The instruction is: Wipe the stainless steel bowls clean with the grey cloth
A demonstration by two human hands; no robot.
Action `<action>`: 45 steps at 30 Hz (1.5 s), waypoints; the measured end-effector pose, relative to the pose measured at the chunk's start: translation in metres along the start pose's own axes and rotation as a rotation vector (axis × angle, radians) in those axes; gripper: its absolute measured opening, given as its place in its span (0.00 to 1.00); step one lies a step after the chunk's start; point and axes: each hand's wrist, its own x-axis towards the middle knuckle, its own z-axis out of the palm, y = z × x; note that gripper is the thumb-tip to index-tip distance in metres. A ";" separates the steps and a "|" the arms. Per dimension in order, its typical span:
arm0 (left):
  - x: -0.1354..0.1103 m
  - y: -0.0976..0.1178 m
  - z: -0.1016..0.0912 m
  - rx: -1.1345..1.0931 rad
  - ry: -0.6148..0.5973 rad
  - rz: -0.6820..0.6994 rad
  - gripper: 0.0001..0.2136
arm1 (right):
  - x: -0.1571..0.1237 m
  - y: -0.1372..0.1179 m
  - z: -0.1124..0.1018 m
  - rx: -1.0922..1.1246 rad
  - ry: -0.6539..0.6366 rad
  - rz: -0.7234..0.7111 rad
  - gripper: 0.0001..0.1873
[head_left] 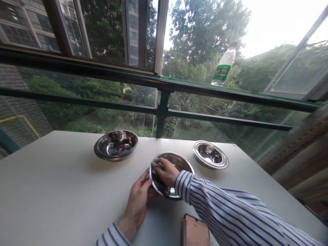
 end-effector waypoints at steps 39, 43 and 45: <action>-0.002 -0.002 -0.001 0.035 0.032 0.021 0.25 | -0.068 0.014 -0.078 -0.277 -0.549 -0.273 0.14; -0.001 -0.003 -0.001 0.043 0.009 0.007 0.25 | -0.063 0.010 -0.061 -0.250 -0.519 -0.271 0.14; -0.001 -0.003 -0.002 0.031 0.012 -0.008 0.25 | -0.054 0.003 -0.045 -0.253 -0.486 -0.294 0.14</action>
